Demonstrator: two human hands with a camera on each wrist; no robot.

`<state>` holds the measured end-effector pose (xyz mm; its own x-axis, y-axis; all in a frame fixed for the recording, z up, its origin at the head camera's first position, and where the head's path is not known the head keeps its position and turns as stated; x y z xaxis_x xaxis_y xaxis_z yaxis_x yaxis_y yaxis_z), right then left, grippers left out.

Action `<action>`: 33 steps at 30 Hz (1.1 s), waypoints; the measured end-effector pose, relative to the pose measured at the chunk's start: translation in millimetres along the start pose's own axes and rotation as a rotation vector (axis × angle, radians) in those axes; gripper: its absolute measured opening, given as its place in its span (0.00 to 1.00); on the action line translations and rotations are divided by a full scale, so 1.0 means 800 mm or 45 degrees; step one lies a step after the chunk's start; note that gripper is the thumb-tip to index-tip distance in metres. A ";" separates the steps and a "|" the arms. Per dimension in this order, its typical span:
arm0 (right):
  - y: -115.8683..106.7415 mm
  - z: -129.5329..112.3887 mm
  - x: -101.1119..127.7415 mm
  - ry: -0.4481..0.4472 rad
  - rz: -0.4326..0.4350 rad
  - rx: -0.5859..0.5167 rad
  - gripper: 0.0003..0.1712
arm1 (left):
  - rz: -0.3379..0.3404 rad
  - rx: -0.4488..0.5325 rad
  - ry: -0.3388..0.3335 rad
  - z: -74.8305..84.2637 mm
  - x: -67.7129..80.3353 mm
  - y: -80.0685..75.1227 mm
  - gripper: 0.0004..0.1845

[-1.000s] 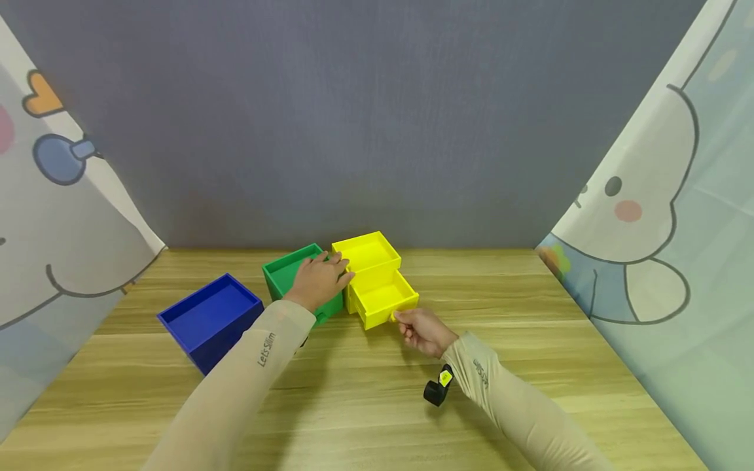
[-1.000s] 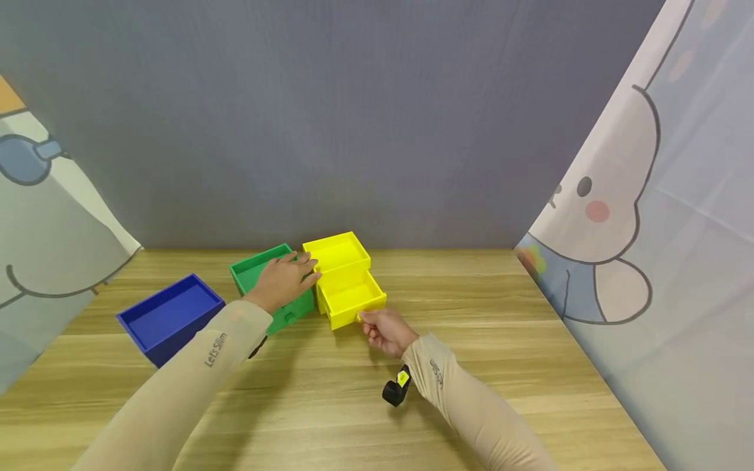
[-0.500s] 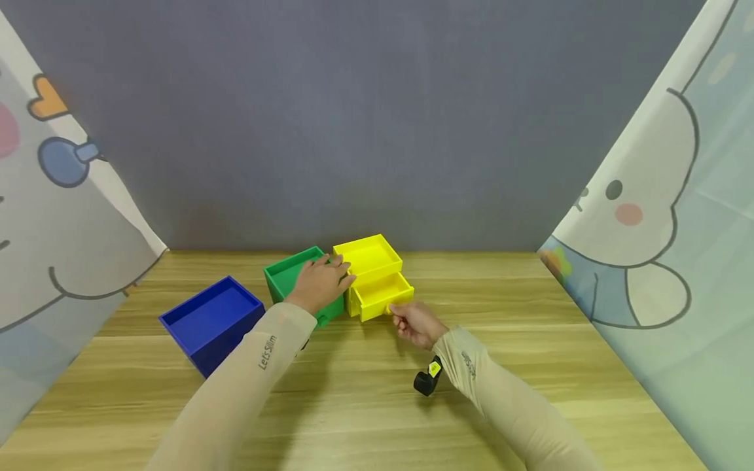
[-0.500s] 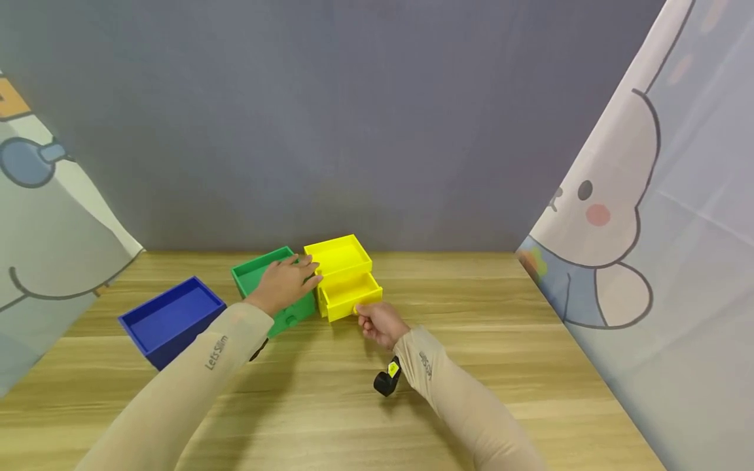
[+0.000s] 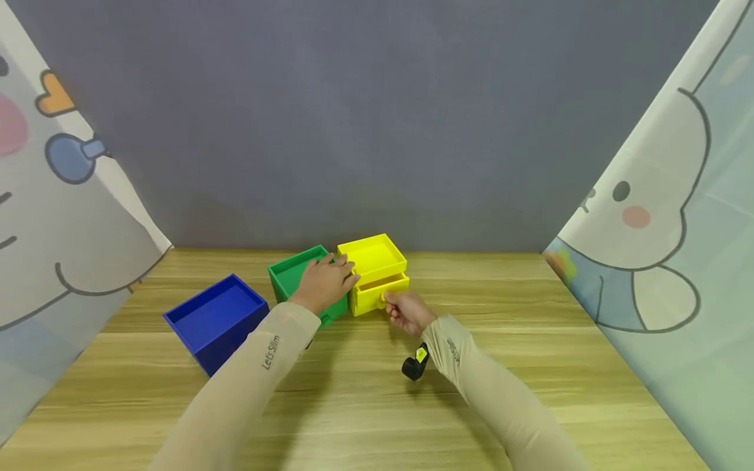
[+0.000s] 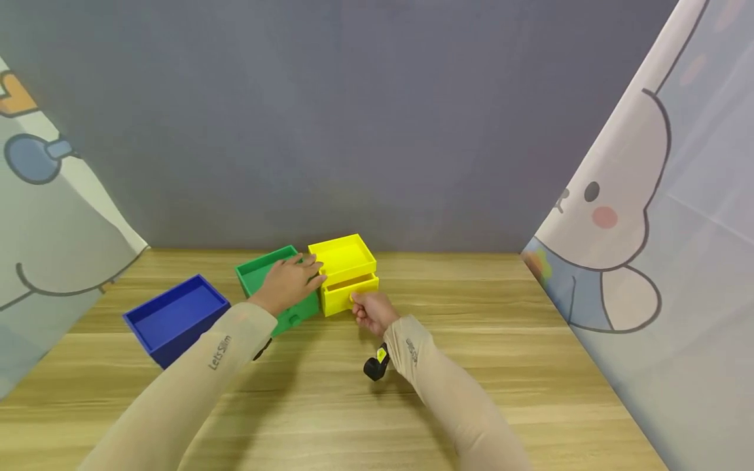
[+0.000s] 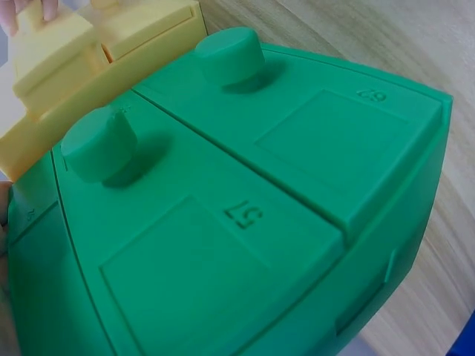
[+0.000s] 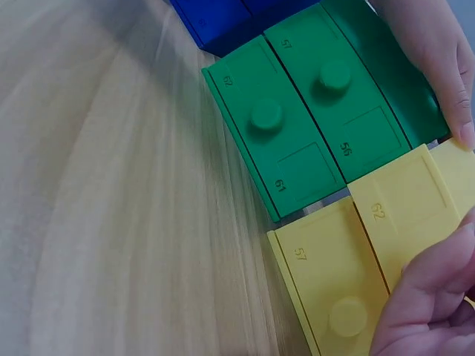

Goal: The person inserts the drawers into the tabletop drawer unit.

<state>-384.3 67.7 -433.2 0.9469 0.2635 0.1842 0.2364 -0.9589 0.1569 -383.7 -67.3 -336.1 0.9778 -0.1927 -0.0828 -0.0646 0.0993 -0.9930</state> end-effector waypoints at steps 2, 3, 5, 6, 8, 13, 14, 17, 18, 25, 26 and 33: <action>-0.002 0.000 -0.002 0.009 0.023 -0.006 0.11 | 0.001 0.003 0.001 0.001 0.000 0.000 0.26; -0.003 0.000 -0.003 0.009 0.033 -0.005 0.11 | 0.003 0.001 0.003 0.002 0.000 0.000 0.26; -0.005 -0.001 -0.006 0.014 0.058 -0.007 0.11 | 0.000 -0.002 0.003 0.003 -0.001 0.001 0.26; -0.006 -0.001 -0.007 0.013 0.065 -0.012 0.11 | -0.002 -0.002 0.003 0.003 -0.001 0.001 0.27; -0.006 -0.001 -0.009 0.015 0.079 -0.022 0.11 | -0.007 -0.002 0.000 0.003 -0.001 0.002 0.27; -0.004 -0.001 -0.013 0.019 0.093 -0.044 0.11 | -0.004 -0.006 -0.002 0.003 -0.002 0.002 0.27; -0.004 0.000 -0.014 0.023 0.096 -0.047 0.11 | -0.003 -0.008 -0.002 0.003 -0.002 0.002 0.27; -0.003 0.000 -0.016 0.029 0.101 -0.044 0.11 | 0.001 -0.015 0.000 0.003 -0.003 0.003 0.27; -0.003 0.000 -0.017 0.031 0.103 -0.041 0.11 | 0.001 -0.016 0.001 0.003 -0.003 0.003 0.27; -0.005 0.003 -0.023 0.025 0.131 0.003 0.11 | -0.008 -0.009 -0.011 0.002 -0.005 0.006 0.27; -0.005 0.003 -0.023 0.017 0.122 0.030 0.12 | -0.014 -0.007 -0.014 0.001 -0.005 0.007 0.27; -0.012 -0.013 0.000 -0.073 -0.141 0.580 0.21 | -0.111 0.041 -0.018 -0.007 0.001 0.006 0.32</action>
Point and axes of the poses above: each hand's wrist, its own x-axis away from the middle knuckle, its own y-axis out of the palm, z = x × y, the point moved 10 cm from there along -x, towards the middle knuckle, and after that the axes turned 9 degrees about -y, right-handed, at the moved point
